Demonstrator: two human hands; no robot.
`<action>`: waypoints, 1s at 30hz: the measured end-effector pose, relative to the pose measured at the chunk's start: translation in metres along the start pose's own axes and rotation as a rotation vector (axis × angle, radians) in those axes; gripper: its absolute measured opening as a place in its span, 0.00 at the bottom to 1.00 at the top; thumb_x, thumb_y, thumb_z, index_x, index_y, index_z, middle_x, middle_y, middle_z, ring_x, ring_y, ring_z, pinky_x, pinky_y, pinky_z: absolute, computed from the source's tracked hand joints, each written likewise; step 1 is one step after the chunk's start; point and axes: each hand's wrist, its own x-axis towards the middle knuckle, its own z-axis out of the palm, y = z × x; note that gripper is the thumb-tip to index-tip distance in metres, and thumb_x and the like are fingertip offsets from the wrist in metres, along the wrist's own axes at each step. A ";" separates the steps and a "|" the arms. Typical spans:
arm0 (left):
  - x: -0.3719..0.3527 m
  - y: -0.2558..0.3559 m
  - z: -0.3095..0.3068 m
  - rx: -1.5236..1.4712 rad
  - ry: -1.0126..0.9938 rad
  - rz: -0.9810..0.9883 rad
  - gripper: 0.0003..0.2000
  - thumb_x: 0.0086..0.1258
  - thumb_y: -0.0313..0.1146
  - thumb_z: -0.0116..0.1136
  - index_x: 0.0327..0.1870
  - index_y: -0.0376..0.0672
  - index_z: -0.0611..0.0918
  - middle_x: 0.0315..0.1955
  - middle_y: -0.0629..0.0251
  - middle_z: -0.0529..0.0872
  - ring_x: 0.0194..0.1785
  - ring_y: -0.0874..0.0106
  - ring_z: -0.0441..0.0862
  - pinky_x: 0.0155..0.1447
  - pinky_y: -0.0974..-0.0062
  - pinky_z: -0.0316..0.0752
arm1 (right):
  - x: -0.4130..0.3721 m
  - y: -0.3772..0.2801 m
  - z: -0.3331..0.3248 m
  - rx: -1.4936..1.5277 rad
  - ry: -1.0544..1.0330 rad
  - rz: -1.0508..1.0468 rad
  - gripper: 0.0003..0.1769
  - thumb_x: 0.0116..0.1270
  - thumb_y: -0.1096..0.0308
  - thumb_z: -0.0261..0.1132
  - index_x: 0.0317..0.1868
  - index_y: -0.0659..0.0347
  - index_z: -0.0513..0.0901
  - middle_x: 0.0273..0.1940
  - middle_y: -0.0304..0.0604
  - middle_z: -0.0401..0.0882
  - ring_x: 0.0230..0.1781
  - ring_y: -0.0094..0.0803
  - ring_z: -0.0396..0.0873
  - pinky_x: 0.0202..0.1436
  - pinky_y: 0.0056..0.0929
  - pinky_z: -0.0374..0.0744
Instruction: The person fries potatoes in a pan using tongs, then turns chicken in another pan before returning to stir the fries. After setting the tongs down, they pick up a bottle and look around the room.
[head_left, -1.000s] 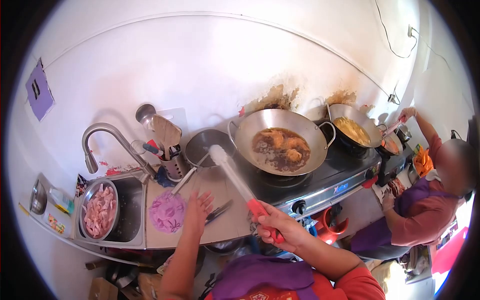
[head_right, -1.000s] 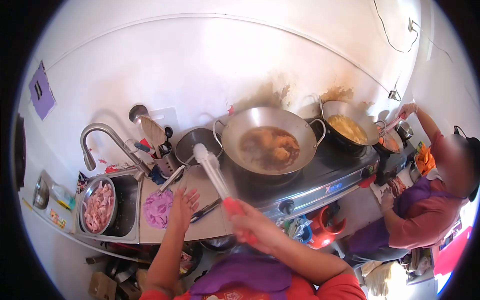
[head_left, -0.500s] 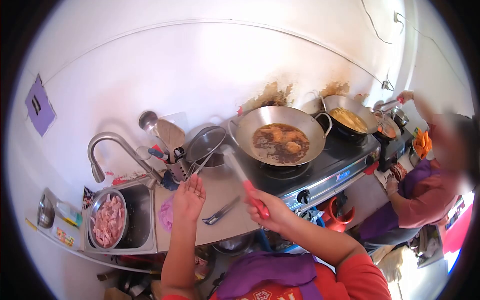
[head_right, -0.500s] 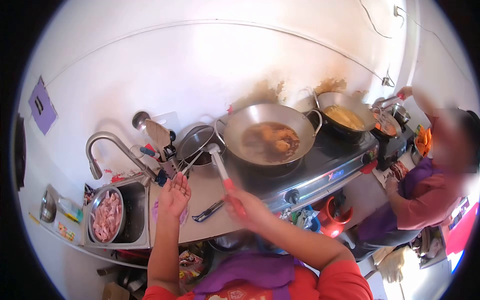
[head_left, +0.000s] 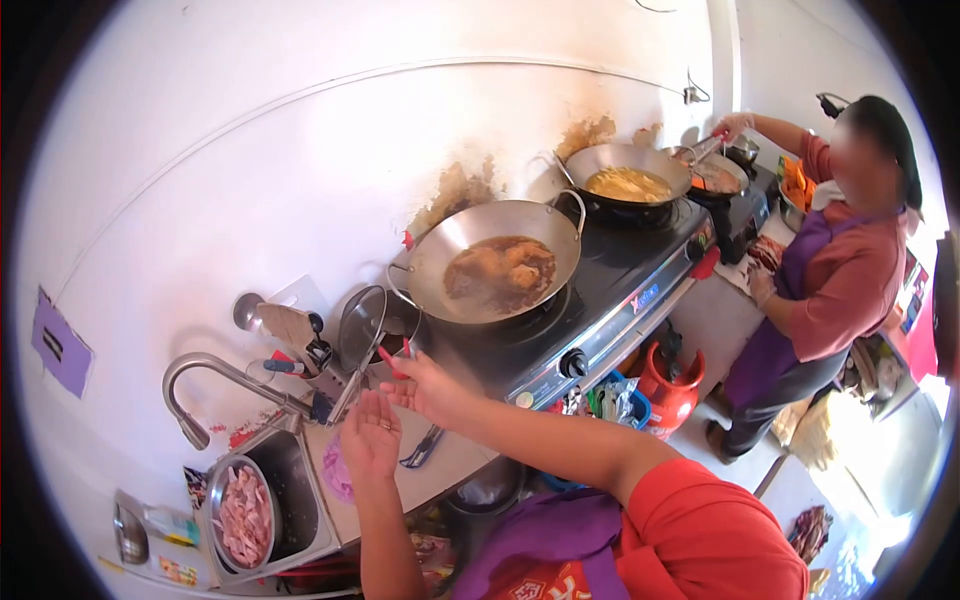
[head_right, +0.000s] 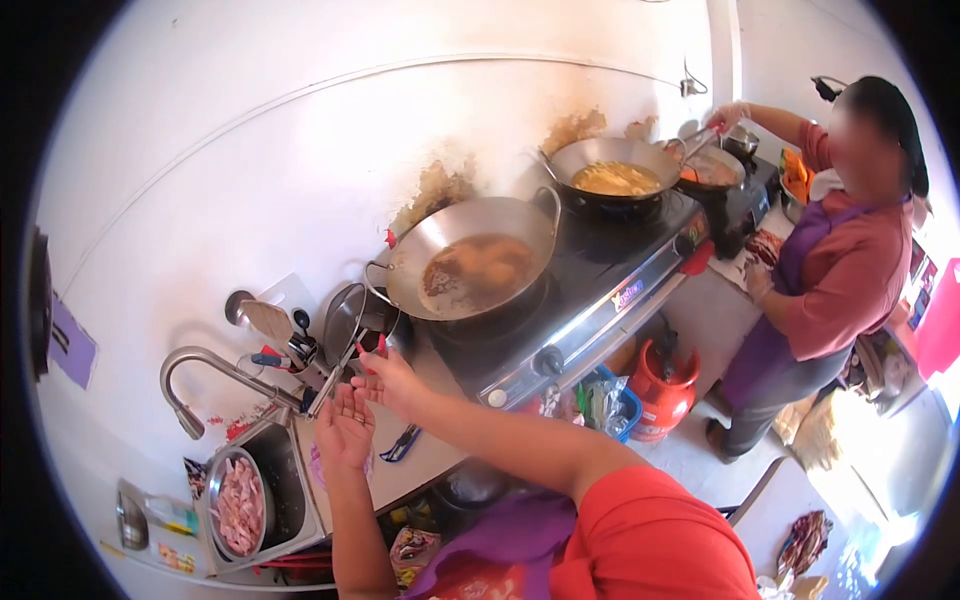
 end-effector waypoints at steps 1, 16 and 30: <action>-0.001 -0.002 -0.002 -0.005 0.009 -0.009 0.15 0.69 0.41 0.47 0.50 0.42 0.75 0.46 0.69 0.78 0.48 0.73 0.75 0.51 0.72 0.71 | -0.010 -0.002 0.003 -0.011 0.015 0.040 0.33 0.61 0.62 0.63 0.62 0.55 0.55 0.49 0.42 0.67 0.44 0.33 0.75 0.46 0.30 0.75; -0.045 -0.042 -0.037 0.178 -0.044 -0.094 0.16 0.69 0.44 0.49 0.50 0.44 0.75 0.44 0.70 0.78 0.50 0.73 0.75 0.53 0.71 0.72 | -0.203 0.054 -0.272 -1.118 -0.150 0.617 0.31 0.69 0.50 0.52 0.63 0.64 0.64 0.56 0.46 0.72 0.51 0.30 0.73 0.58 0.28 0.70; -0.067 -0.269 0.006 1.330 -1.372 -0.044 0.22 0.72 0.47 0.43 0.54 0.37 0.75 0.49 0.53 0.78 0.54 0.60 0.75 0.58 0.70 0.67 | -0.250 0.044 -0.292 -1.422 -0.029 0.480 0.23 0.66 0.55 0.54 0.55 0.60 0.73 0.52 0.49 0.75 0.53 0.41 0.73 0.56 0.35 0.70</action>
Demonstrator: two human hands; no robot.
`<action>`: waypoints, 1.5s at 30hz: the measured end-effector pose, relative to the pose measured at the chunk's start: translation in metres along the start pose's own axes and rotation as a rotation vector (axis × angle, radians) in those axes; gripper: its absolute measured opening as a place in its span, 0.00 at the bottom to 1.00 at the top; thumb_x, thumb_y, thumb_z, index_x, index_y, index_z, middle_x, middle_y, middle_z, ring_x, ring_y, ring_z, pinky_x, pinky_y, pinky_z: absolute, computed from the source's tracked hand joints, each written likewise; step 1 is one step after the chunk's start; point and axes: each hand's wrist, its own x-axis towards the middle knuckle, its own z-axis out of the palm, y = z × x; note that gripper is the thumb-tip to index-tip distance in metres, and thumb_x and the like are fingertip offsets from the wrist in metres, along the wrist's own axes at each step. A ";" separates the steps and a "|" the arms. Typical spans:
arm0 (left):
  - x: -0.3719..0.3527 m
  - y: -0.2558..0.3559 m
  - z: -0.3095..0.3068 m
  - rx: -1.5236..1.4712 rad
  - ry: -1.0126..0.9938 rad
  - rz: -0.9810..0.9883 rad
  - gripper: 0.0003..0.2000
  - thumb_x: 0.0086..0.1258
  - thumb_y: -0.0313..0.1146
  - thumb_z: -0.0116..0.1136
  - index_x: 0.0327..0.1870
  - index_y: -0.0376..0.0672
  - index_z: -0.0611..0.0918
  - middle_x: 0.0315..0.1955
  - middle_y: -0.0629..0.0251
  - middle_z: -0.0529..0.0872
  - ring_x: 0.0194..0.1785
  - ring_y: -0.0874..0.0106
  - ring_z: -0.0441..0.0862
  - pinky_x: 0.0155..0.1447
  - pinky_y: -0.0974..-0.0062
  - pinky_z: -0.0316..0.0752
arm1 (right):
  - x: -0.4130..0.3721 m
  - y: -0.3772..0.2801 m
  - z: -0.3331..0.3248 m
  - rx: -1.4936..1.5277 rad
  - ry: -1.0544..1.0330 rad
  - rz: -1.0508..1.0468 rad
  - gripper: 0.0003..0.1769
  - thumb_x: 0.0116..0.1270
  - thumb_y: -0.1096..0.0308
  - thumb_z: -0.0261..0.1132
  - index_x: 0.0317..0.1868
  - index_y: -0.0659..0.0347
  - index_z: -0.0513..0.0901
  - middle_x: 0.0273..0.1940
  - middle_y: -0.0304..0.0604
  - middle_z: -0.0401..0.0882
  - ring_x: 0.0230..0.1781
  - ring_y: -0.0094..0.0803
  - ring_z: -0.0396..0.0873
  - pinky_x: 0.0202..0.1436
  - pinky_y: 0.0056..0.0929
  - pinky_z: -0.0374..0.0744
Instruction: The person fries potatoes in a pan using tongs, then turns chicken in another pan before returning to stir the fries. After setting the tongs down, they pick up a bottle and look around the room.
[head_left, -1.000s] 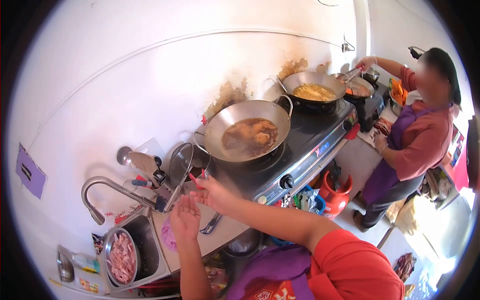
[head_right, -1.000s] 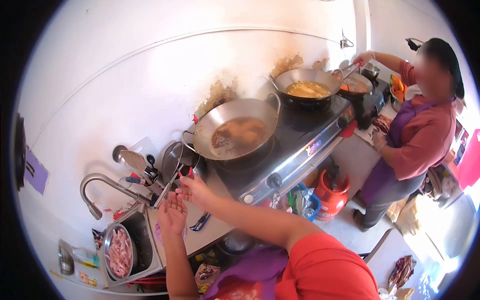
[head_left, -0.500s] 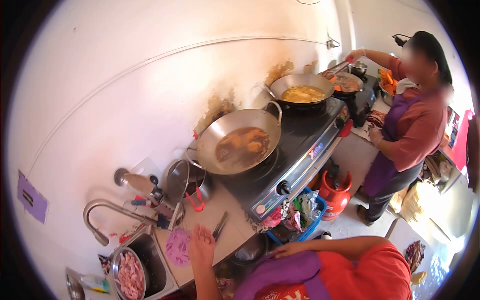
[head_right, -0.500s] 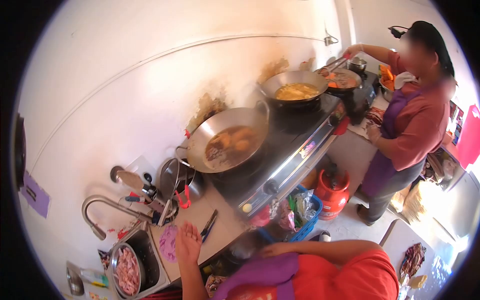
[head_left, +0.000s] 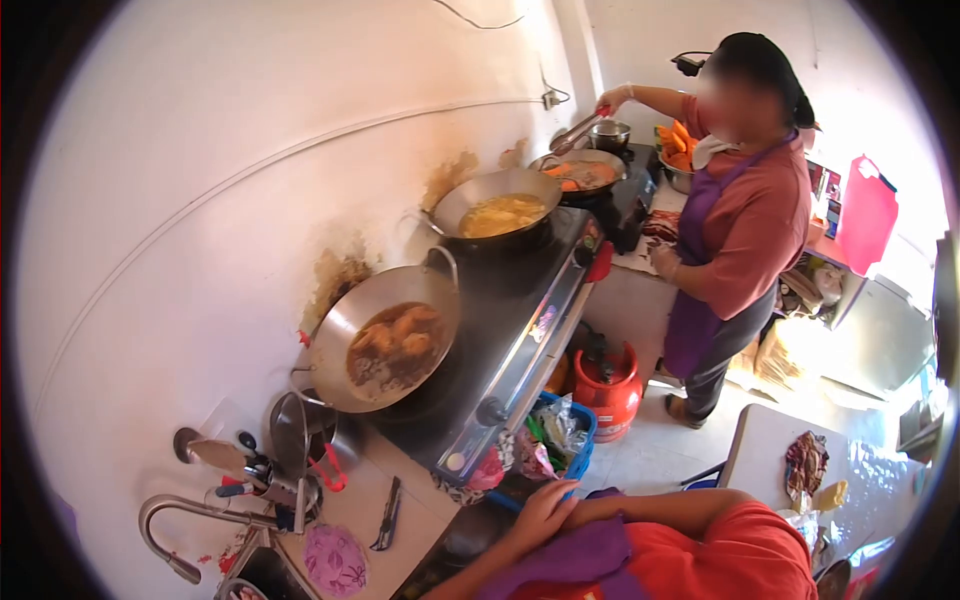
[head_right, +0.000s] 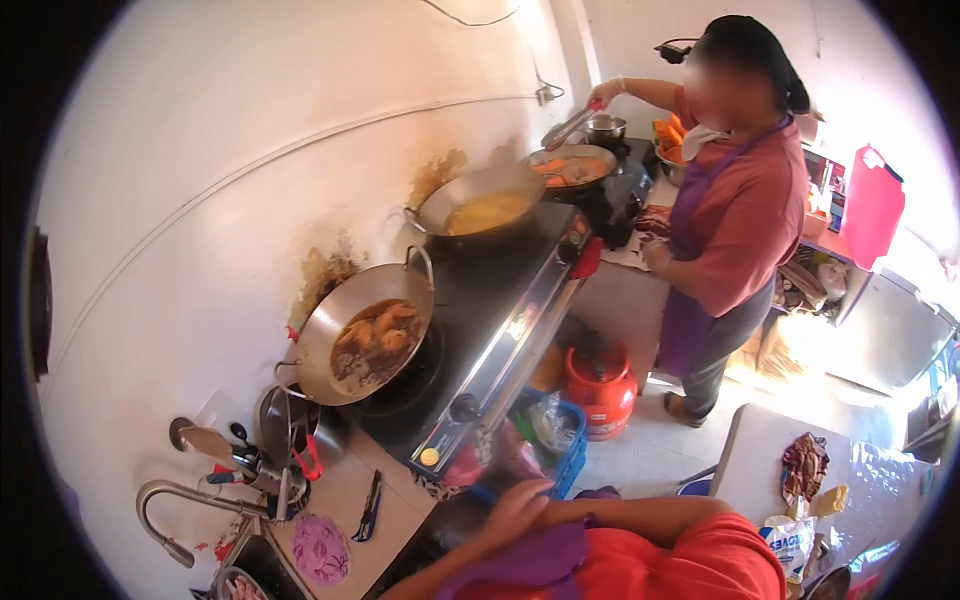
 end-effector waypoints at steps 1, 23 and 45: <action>0.017 0.004 0.000 -0.027 -0.096 0.007 0.23 0.72 0.49 0.42 0.53 0.37 0.75 0.49 0.52 0.78 0.55 0.59 0.75 0.58 0.70 0.67 | 0.000 -0.001 0.000 0.001 -0.011 -0.009 0.22 0.65 0.56 0.54 0.55 0.60 0.73 0.52 0.49 0.75 0.53 0.41 0.73 0.56 0.36 0.70; 0.120 -0.109 0.155 0.180 -1.015 -0.340 0.28 0.69 0.54 0.42 0.51 0.36 0.77 0.50 0.52 0.79 0.55 0.62 0.75 0.58 0.70 0.67 | -0.028 0.039 -0.023 0.126 0.452 0.089 0.20 0.60 0.58 0.58 0.51 0.59 0.75 0.49 0.50 0.76 0.49 0.45 0.74 0.52 0.40 0.72; 0.002 -0.186 0.140 0.677 -1.315 -0.107 0.27 0.63 0.54 0.48 0.48 0.38 0.79 0.46 0.50 0.81 0.53 0.58 0.76 0.57 0.67 0.68 | -0.227 -0.137 0.377 -0.077 2.093 1.624 0.23 0.57 0.65 0.60 0.54 0.61 0.72 0.52 0.52 0.70 0.54 0.49 0.67 0.58 0.43 0.66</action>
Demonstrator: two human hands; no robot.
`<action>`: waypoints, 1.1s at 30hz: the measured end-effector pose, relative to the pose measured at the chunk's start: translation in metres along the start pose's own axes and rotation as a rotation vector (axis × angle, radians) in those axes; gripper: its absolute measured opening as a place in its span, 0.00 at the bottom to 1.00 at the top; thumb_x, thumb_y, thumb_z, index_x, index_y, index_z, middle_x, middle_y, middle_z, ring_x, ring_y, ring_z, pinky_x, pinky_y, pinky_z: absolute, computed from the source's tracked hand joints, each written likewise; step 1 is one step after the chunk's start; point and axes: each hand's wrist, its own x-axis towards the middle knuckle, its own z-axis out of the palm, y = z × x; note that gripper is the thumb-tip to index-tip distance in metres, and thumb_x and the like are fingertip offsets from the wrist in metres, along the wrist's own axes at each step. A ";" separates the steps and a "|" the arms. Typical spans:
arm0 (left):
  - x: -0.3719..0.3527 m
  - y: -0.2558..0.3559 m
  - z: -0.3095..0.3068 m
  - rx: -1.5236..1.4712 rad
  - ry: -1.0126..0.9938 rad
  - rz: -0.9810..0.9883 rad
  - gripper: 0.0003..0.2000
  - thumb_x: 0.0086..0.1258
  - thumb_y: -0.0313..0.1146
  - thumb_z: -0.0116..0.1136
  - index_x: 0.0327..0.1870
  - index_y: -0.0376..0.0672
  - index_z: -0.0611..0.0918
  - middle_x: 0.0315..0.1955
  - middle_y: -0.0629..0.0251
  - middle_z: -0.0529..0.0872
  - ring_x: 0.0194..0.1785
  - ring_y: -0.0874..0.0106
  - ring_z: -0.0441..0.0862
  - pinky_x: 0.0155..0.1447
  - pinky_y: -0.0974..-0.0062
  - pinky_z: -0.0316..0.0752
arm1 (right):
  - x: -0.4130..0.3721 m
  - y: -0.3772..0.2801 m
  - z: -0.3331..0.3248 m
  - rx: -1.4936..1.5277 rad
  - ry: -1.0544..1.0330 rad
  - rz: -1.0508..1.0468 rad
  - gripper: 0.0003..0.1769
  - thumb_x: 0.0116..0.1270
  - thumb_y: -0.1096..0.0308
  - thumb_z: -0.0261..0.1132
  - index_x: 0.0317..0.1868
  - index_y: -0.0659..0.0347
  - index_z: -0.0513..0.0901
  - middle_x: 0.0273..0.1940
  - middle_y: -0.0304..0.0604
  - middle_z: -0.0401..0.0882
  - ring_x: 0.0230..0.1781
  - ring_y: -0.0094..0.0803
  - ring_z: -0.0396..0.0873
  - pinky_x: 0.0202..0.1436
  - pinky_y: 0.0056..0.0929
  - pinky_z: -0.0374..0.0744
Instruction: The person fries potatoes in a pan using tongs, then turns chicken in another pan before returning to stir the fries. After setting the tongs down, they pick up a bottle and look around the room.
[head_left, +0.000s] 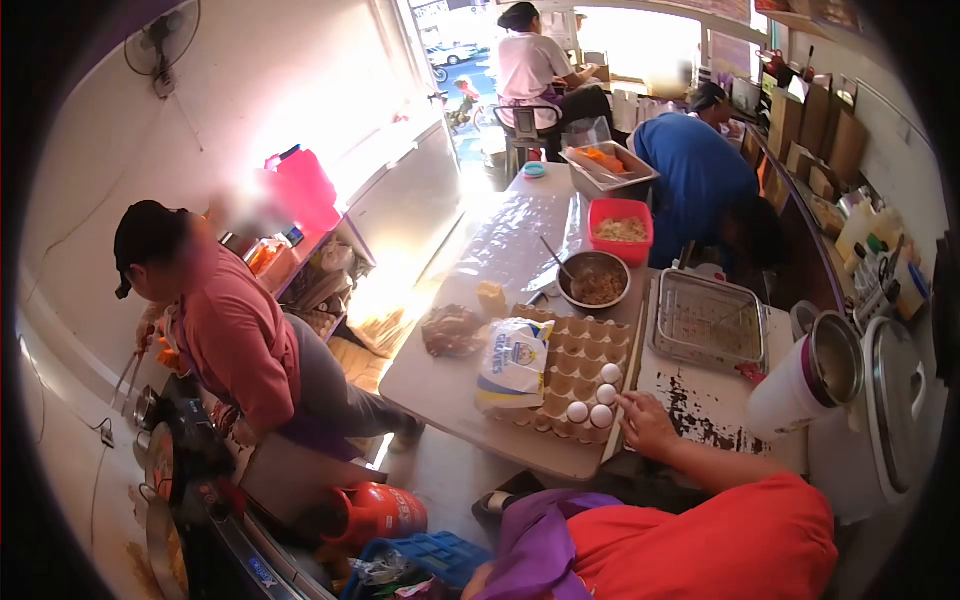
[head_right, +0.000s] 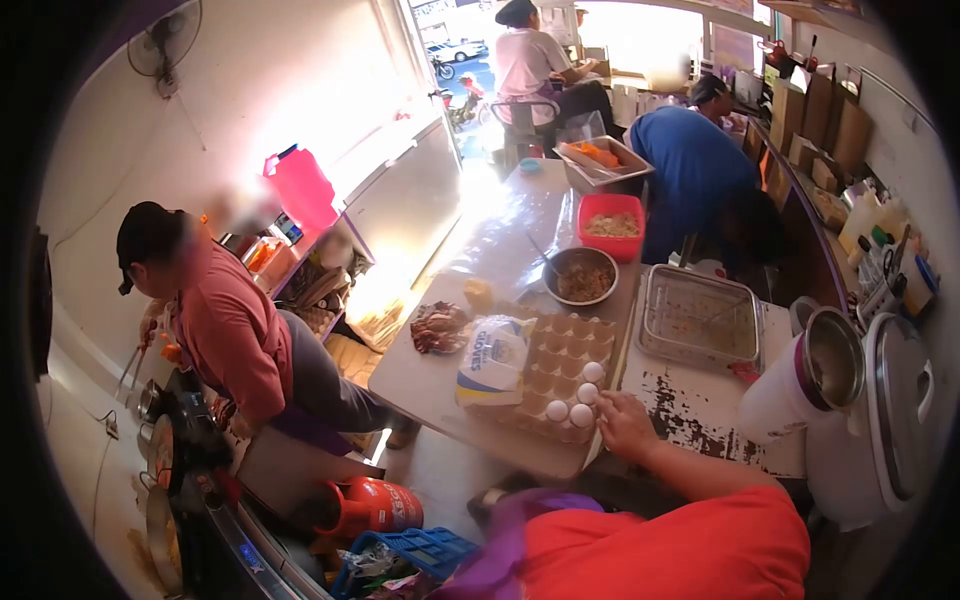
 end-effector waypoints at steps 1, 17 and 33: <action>0.001 -0.005 0.001 0.025 0.007 -0.032 0.27 0.62 0.55 0.48 0.48 0.38 0.79 0.46 0.50 0.81 0.53 0.57 0.76 0.57 0.66 0.68 | -0.013 0.016 -0.004 -0.078 0.017 0.044 0.24 0.56 0.64 0.61 0.54 0.61 0.72 0.53 0.52 0.69 0.56 0.48 0.66 0.59 0.43 0.65; 0.021 0.040 -0.021 0.243 0.041 0.069 0.26 0.60 0.54 0.50 0.48 0.40 0.80 0.45 0.48 0.80 0.52 0.53 0.76 0.56 0.63 0.69 | -0.079 0.087 0.003 -0.237 0.004 0.092 0.25 0.55 0.60 0.59 0.55 0.55 0.72 0.57 0.46 0.66 0.60 0.44 0.62 0.62 0.43 0.61; -0.033 0.001 0.031 0.322 -0.062 0.013 0.25 0.60 0.53 0.49 0.48 0.40 0.79 0.45 0.48 0.80 0.52 0.53 0.76 0.55 0.62 0.69 | -0.078 0.089 0.005 -0.215 -0.019 0.094 0.26 0.57 0.61 0.57 0.57 0.55 0.70 0.58 0.47 0.65 0.61 0.45 0.60 0.63 0.42 0.59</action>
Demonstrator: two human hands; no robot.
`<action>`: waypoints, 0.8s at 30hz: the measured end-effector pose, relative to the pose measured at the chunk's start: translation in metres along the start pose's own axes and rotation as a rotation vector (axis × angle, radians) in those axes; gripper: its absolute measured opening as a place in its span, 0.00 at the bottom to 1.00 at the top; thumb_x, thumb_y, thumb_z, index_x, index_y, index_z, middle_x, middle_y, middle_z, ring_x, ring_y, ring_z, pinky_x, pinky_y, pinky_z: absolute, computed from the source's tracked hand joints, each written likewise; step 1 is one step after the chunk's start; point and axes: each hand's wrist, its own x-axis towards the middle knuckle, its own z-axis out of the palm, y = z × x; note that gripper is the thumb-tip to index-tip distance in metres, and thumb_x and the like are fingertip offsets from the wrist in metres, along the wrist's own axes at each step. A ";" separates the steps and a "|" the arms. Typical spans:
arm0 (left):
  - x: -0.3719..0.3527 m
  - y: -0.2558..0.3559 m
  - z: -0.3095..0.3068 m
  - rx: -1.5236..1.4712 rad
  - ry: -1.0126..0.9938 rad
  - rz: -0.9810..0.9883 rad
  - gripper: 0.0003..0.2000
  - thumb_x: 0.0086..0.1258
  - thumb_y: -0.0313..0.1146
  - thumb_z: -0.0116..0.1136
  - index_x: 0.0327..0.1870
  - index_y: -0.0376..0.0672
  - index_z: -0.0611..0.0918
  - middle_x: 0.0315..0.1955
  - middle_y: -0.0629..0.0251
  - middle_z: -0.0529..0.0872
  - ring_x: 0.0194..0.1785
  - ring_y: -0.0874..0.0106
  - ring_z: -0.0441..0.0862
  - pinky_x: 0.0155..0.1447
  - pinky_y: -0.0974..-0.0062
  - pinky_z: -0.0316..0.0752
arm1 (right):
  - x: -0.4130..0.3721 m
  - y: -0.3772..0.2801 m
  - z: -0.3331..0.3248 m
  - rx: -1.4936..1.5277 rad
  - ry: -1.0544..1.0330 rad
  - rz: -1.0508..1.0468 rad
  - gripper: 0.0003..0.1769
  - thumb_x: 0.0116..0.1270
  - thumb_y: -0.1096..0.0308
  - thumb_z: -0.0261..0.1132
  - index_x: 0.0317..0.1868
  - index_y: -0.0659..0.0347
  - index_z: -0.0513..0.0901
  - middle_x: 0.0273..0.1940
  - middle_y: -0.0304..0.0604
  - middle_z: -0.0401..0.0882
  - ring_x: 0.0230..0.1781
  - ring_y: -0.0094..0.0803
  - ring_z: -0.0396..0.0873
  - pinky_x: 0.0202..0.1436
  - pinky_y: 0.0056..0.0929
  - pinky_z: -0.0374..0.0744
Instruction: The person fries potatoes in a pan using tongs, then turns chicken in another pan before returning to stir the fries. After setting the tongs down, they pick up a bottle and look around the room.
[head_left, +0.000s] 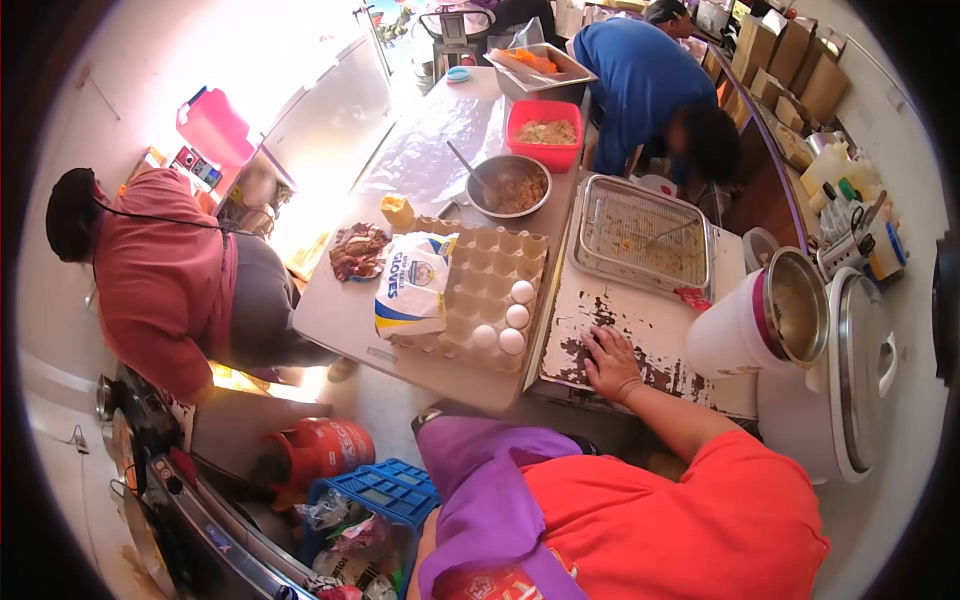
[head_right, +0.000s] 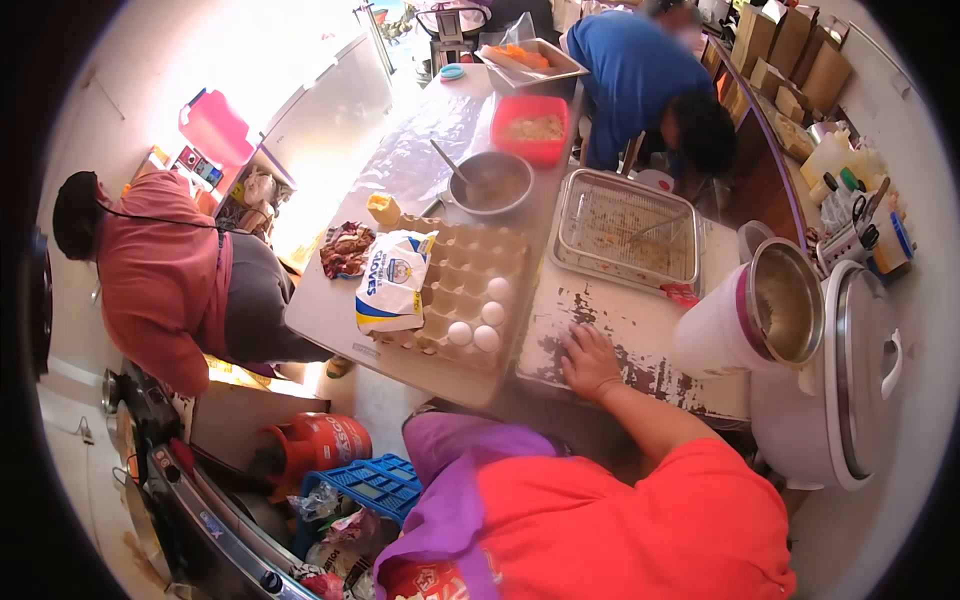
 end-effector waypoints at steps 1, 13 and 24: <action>-0.003 0.000 0.003 0.004 -0.011 -0.001 0.25 0.60 0.53 0.49 0.48 0.40 0.79 0.45 0.48 0.80 0.52 0.53 0.76 0.55 0.62 0.70 | 0.001 -0.001 -0.001 -0.008 0.053 -0.016 0.25 0.54 0.62 0.59 0.54 0.57 0.73 0.56 0.47 0.67 0.59 0.44 0.63 0.60 0.44 0.63; 0.001 0.002 0.009 0.167 -0.092 0.054 0.25 0.61 0.52 0.49 0.49 0.41 0.79 0.45 0.48 0.80 0.52 0.53 0.76 0.55 0.61 0.70 | -0.002 0.002 0.002 -0.009 0.010 0.006 0.26 0.57 0.60 0.58 0.56 0.57 0.71 0.57 0.47 0.66 0.59 0.46 0.62 0.62 0.43 0.60; 0.030 0.061 -0.045 0.159 0.004 0.161 0.23 0.61 0.51 0.50 0.48 0.41 0.79 0.45 0.49 0.80 0.52 0.53 0.76 0.55 0.61 0.70 | -0.096 -0.020 -0.011 0.702 -0.604 0.265 0.12 0.57 0.67 0.57 0.39 0.59 0.81 0.37 0.49 0.81 0.37 0.40 0.81 0.44 0.31 0.78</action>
